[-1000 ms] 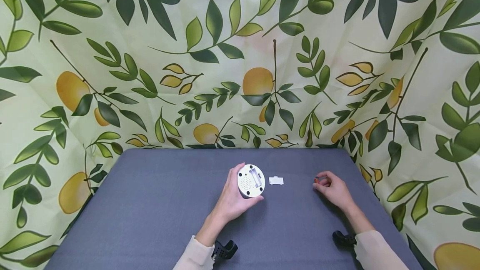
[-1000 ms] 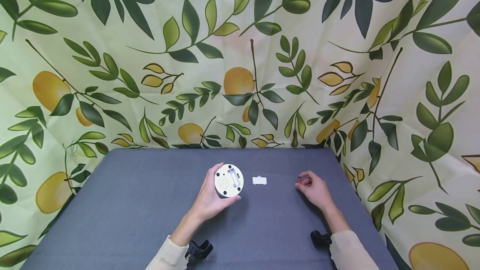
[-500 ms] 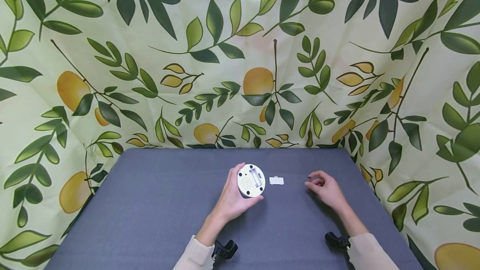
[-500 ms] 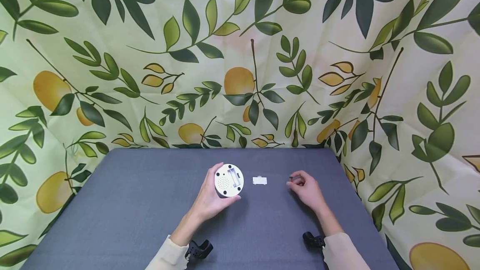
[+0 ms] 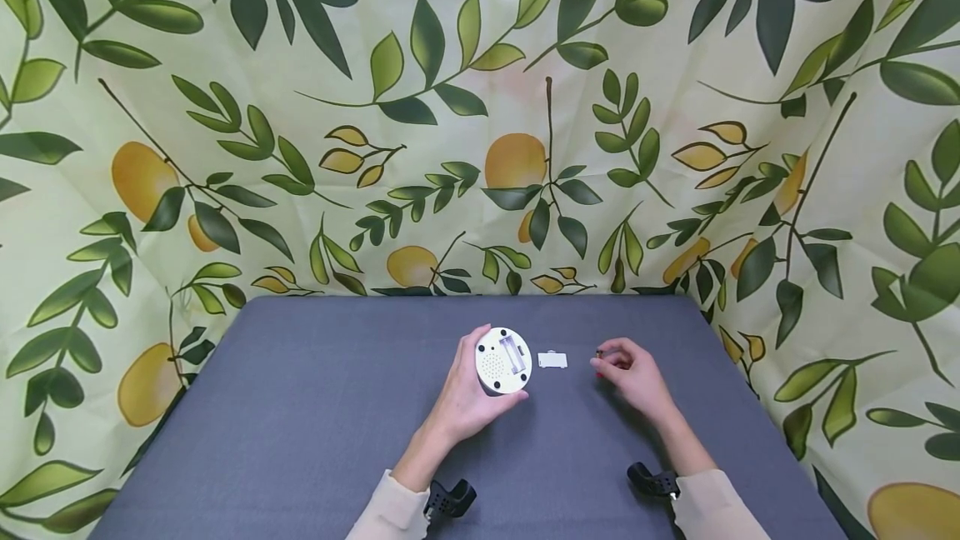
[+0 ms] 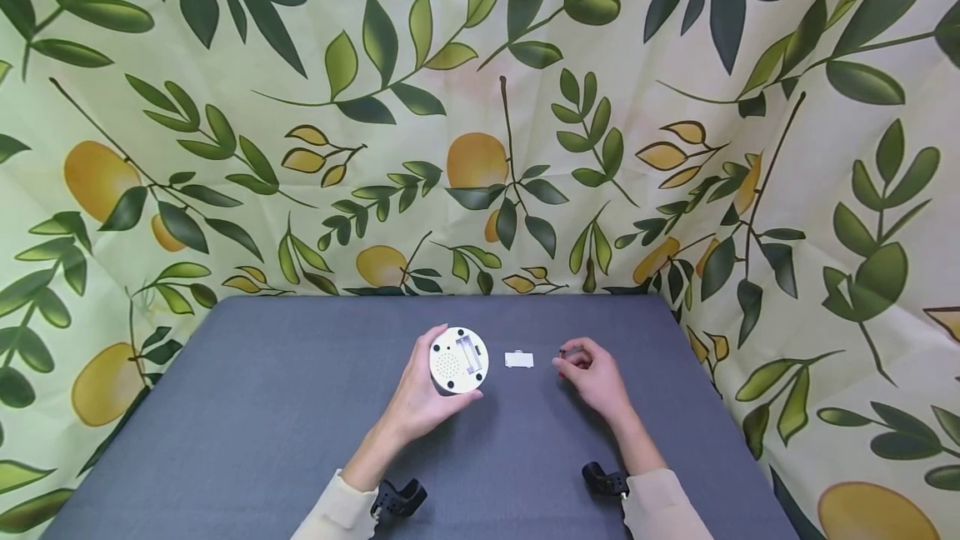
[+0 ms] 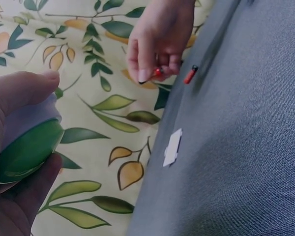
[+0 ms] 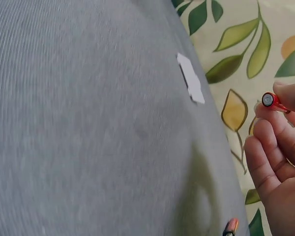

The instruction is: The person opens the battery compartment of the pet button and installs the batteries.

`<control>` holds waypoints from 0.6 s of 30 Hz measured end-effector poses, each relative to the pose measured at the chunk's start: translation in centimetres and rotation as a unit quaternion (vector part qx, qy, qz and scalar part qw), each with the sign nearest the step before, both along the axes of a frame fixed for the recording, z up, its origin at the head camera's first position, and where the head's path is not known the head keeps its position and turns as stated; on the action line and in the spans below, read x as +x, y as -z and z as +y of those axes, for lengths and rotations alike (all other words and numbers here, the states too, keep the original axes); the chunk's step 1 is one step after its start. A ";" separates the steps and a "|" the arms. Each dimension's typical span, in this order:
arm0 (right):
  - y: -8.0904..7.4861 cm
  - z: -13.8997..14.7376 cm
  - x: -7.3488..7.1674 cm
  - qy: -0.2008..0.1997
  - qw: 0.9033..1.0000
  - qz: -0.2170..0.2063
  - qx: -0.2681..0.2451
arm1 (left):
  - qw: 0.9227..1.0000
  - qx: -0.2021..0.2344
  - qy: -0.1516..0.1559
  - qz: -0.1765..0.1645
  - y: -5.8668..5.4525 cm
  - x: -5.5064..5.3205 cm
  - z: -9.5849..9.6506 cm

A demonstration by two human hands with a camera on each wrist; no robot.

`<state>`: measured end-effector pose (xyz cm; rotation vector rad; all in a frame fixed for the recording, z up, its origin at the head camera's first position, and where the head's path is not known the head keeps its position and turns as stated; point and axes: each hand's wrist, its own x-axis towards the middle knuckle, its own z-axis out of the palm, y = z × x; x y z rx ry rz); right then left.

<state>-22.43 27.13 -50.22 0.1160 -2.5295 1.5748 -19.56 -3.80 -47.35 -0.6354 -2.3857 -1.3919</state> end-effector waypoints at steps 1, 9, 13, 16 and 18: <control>-0.1 -0.2 0.0 -0.003 1.000 0.003 -0.002 | 1.000 0.000 0.001 0.000 0.0 0.0 0.0; -0.9 -1.6 0.3 -0.022 0.999 0.034 -0.013 | 1.000 -0.003 0.004 -0.015 0.0 0.1 0.1; -1.6 -2.4 0.6 -0.024 0.999 0.038 -0.019 | 1.000 -0.003 0.005 -0.016 0.0 0.1 0.1; -3.5 -3.4 1.5 -0.026 0.999 0.036 -0.023 | 1.000 0.000 0.007 -0.013 0.0 0.0 0.1; -4.8 -4.2 2.2 -0.026 0.999 0.035 -0.025 | 1.000 0.002 0.009 -0.011 0.0 -0.1 0.1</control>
